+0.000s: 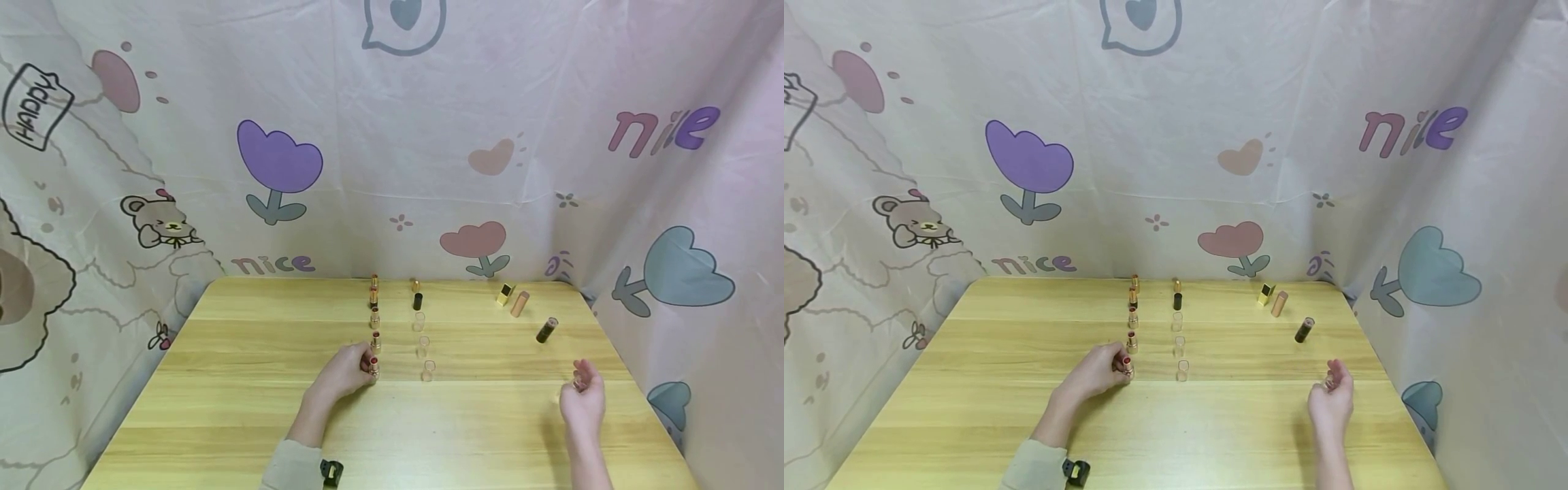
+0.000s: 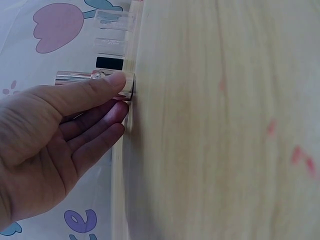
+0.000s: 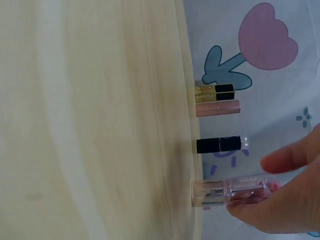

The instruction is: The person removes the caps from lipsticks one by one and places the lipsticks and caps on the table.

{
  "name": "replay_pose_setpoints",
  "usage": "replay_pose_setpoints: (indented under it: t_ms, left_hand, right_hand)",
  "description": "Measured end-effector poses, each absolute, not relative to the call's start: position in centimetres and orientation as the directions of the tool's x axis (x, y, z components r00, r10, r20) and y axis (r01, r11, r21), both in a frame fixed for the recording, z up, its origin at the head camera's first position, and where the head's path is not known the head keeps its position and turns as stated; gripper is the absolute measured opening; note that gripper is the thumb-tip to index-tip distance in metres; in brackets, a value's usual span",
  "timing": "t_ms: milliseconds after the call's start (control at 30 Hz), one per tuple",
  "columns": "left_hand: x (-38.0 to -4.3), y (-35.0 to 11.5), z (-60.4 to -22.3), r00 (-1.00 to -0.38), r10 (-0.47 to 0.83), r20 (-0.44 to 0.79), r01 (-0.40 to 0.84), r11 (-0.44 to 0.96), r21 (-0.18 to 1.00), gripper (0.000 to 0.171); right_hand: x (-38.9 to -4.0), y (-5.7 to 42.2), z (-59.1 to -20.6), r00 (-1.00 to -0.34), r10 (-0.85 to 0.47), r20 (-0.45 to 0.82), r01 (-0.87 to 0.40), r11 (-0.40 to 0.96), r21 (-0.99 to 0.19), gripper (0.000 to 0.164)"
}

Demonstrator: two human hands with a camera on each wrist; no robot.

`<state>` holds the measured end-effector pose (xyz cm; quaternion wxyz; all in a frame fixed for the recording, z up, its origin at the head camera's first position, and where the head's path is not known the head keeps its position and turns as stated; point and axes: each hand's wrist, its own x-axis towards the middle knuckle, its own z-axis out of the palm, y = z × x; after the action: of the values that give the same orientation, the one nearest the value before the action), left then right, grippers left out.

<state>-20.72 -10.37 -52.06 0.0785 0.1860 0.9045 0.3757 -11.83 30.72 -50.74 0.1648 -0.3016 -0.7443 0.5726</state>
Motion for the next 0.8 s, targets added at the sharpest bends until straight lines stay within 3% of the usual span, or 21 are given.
replay_pose_setpoints:
  t_ms: [400,800]
  left_hand:
    - [-20.7,-10.4,-52.1,-0.917,0.398,0.006,0.285,0.646,0.708,0.032]
    - [-20.4,-10.6,-52.1,-0.914,0.406,0.011,0.282,0.615,0.736,0.036]
  right_hand:
    - [-11.9,31.4,-51.2,-0.781,0.599,-0.177,0.289,0.094,-0.953,0.06]
    - [-12.4,30.2,-51.2,-0.8,0.581,-0.153,0.215,0.039,-0.976,0.057]
